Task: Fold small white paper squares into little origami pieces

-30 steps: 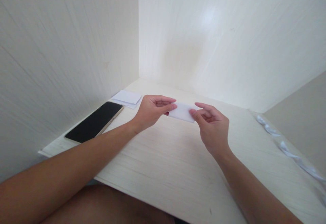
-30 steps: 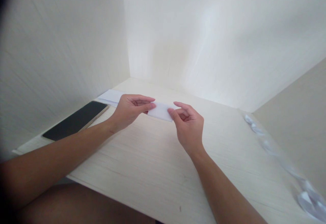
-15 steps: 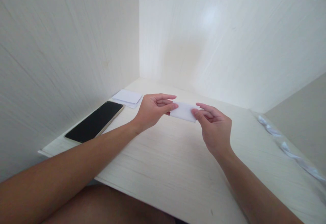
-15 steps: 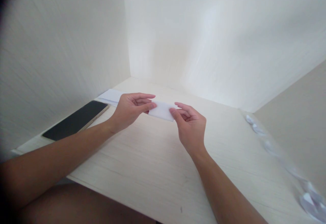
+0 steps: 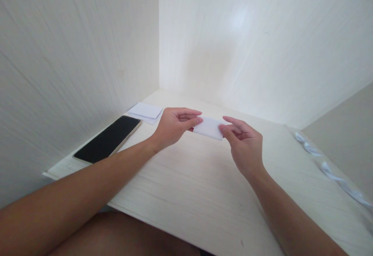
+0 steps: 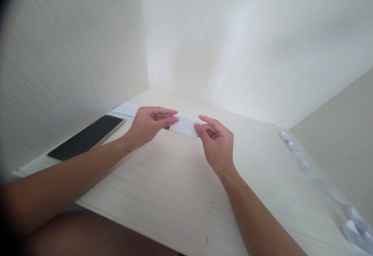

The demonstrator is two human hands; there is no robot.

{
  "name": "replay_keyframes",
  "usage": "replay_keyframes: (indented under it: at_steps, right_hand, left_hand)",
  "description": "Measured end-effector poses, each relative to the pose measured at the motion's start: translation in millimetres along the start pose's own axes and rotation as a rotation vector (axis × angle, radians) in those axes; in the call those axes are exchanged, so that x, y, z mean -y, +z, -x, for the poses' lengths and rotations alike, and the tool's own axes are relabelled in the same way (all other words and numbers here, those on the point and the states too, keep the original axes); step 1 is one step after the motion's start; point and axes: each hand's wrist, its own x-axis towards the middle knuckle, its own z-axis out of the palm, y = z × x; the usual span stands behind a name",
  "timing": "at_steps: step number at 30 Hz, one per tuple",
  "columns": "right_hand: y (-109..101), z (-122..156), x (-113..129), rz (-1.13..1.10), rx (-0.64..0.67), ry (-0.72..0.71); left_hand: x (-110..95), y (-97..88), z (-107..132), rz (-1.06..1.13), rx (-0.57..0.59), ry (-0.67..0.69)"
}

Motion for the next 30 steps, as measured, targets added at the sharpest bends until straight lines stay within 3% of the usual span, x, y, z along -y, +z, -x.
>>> replay_keyframes:
  at_steps: [7, 30]
  right_hand:
    - [-0.6, -0.2, 2.6, 0.080, -0.013, -0.050]
    - [-0.3, -0.4, 4.6, 0.073, -0.011, -0.025]
  left_hand:
    - [2.0, -1.0, -1.4, 0.012, 0.015, 0.005]
    - [-0.8, -2.4, -0.7, -0.022, 0.003, -0.016]
